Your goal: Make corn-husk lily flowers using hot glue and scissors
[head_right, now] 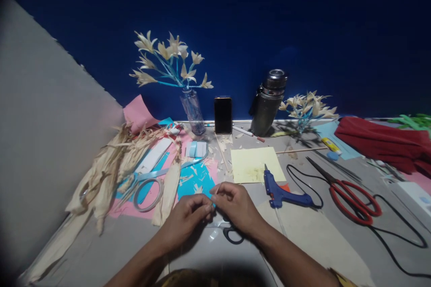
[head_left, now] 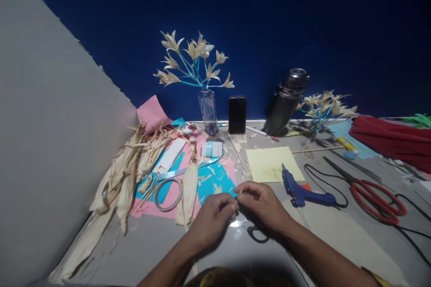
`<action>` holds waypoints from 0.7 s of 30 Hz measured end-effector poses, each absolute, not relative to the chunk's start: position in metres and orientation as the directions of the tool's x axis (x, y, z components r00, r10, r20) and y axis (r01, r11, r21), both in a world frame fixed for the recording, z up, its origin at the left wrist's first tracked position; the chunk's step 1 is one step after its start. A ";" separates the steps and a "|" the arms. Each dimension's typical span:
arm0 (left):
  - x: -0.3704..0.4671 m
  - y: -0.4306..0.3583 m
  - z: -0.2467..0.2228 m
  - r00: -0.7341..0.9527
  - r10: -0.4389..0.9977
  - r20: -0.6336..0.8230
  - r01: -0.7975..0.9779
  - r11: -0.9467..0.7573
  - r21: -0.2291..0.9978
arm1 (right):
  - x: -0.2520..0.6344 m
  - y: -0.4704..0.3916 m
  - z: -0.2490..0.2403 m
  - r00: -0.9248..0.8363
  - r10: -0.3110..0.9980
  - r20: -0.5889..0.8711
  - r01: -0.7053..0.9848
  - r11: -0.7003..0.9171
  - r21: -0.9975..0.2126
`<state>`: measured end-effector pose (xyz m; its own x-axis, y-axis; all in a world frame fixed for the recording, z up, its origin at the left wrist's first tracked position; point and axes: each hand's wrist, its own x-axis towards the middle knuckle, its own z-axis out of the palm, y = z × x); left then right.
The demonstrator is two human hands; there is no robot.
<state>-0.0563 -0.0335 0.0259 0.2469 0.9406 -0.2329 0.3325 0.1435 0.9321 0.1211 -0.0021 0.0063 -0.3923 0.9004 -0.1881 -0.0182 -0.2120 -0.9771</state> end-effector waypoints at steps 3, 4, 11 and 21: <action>-0.060 -0.035 0.026 0.259 0.938 -0.230 0.388 0.117 0.914 | 0.121 -0.002 0.009 -0.399 0.896 -0.196 0.017 -0.207 -0.978; -0.062 -0.035 0.025 0.254 0.938 -0.238 0.402 0.121 0.908 | 0.122 -0.002 0.010 -0.391 0.900 -0.193 0.029 -0.197 -0.980; -0.068 -0.034 0.027 0.202 0.939 -0.279 0.465 0.159 0.871 | 0.121 -0.004 0.013 -0.382 0.892 -0.241 0.050 -0.240 -0.969; -0.124 -0.004 0.050 0.214 0.971 -0.109 0.678 -0.067 0.732 | 0.124 -0.002 0.008 -0.282 0.933 -0.225 0.043 -0.222 -0.974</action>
